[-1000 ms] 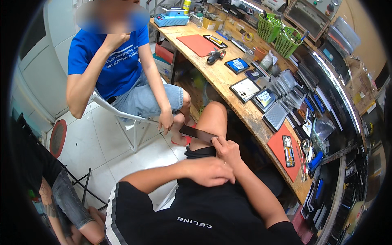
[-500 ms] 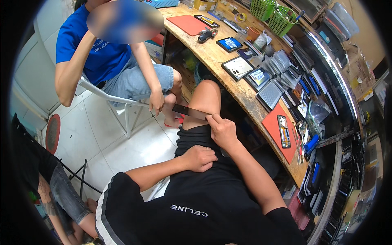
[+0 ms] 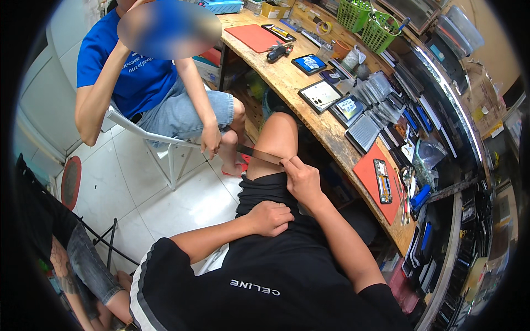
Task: The person handles several disassembled smartphones on a cluttered workbench, aligning and attaching a screen to a phone chassis, then placing the device aside. They also pick up and inspect other phones and parts, moving them around the table.
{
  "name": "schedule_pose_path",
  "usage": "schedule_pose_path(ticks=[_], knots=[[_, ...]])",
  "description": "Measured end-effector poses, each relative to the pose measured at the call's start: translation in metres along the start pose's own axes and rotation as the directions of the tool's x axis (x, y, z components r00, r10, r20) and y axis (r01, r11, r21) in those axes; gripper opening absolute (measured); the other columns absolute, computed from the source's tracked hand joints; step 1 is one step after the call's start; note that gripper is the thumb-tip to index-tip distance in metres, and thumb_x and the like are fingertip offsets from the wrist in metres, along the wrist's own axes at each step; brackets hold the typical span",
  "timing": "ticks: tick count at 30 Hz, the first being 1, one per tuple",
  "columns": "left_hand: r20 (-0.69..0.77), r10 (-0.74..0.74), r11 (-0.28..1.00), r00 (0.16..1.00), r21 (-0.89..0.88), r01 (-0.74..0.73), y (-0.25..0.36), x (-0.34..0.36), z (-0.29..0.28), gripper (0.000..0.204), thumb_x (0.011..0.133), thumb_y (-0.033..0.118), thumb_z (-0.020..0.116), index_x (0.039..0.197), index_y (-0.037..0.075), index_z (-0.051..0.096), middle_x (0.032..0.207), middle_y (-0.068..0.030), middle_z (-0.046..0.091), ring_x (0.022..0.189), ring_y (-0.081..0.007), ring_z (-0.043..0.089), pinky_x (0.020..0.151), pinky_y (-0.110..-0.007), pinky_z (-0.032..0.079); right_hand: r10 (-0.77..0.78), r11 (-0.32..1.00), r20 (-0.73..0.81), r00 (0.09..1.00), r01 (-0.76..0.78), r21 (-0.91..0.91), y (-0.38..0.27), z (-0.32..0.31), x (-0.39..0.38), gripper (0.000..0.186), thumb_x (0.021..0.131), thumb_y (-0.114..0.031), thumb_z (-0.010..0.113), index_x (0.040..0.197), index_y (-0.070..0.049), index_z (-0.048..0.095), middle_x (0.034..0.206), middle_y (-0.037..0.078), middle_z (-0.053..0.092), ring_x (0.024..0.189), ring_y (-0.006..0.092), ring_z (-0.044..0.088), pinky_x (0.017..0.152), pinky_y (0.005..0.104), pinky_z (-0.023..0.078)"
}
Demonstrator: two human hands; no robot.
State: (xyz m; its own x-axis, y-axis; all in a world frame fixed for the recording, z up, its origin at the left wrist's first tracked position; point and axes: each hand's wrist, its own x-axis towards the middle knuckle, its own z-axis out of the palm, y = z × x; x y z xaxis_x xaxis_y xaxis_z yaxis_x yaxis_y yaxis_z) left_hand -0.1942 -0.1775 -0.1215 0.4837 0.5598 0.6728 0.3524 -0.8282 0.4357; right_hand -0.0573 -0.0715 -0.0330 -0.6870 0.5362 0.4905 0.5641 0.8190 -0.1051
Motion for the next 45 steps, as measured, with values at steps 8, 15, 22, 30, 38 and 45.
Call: schedule_pose_path(ticks=[8,15,22,30,38,45], knots=[[0.025,-0.007,1.0,1.0,0.006,0.007,0.001,0.0,-0.001,0.019,0.078,0.016,0.076,0.092,0.007,0.067,0.083,-0.0061,0.06,0.078,-0.0252,0.066,0.071,-0.038,0.057,-0.105,0.985,-0.027,0.994,0.101,-0.137,-0.001,-0.027,0.035,0.028,0.08,0.0,0.067,0.106,-0.007,0.067,0.087,0.01,0.06,0.065,0.0305,0.067,0.058,0.0388,0.053],[-0.027,0.033,0.999,0.999,0.003,-0.033,0.0,0.001,0.001,0.02,0.078,0.014,0.076,0.094,0.008,0.066,0.083,-0.0062,0.058,0.077,-0.0254,0.065,0.07,-0.038,0.056,-0.021,0.988,-0.264,0.964,-0.021,-0.156,0.029,-0.031,0.081,0.013,0.09,-0.002,0.068,0.102,-0.006,0.069,0.084,0.013,0.061,0.066,0.0356,0.068,0.058,0.0451,0.053],[-0.053,0.022,1.0,0.998,-0.012,-0.022,-0.003,-0.002,0.002,0.019,0.079,0.016,0.074,0.096,0.009,0.069,0.08,-0.0049,0.056,0.074,-0.0235,0.064,0.066,-0.036,0.055,0.166,0.951,0.02,0.986,-0.155,-0.266,0.059,0.0,0.068,0.005,0.094,-0.011,0.066,0.096,-0.008,0.064,0.092,0.014,0.063,0.07,0.0409,0.069,0.061,0.0517,0.055],[-0.054,0.024,1.0,0.998,0.002,-0.024,-0.003,-0.002,0.003,0.02,0.078,0.016,0.074,0.096,0.009,0.069,0.08,-0.0047,0.056,0.073,-0.0234,0.063,0.066,-0.037,0.055,-0.029,0.958,-0.053,0.998,0.013,-0.286,0.025,-0.025,0.068,0.01,0.088,-0.008,0.068,0.097,-0.008,0.063,0.087,0.01,0.06,0.063,0.0331,0.068,0.056,0.0438,0.053],[-0.021,-0.001,1.0,1.0,-0.025,0.001,-0.002,0.001,-0.001,0.021,0.077,0.017,0.077,0.091,0.009,0.064,0.082,-0.0068,0.055,0.076,-0.026,0.063,0.069,-0.039,0.055,-0.151,0.98,-0.031,0.988,0.145,-0.139,-0.007,-0.042,0.064,0.021,0.077,-0.001,0.069,0.096,-0.009,0.065,0.085,0.008,0.06,0.063,0.0296,0.066,0.056,0.0377,0.052],[-0.007,-0.039,0.999,0.999,-0.031,0.039,0.002,-0.006,0.008,0.018,0.076,0.018,0.075,0.09,0.01,0.067,0.08,-0.0073,0.057,0.075,-0.029,0.064,0.066,-0.042,0.054,-0.079,0.969,0.177,0.981,0.118,-0.216,0.01,-0.016,0.035,0.02,0.075,-0.004,0.072,0.093,-0.008,0.063,0.087,0.01,0.064,0.066,0.0311,0.073,0.058,0.0416,0.056]])
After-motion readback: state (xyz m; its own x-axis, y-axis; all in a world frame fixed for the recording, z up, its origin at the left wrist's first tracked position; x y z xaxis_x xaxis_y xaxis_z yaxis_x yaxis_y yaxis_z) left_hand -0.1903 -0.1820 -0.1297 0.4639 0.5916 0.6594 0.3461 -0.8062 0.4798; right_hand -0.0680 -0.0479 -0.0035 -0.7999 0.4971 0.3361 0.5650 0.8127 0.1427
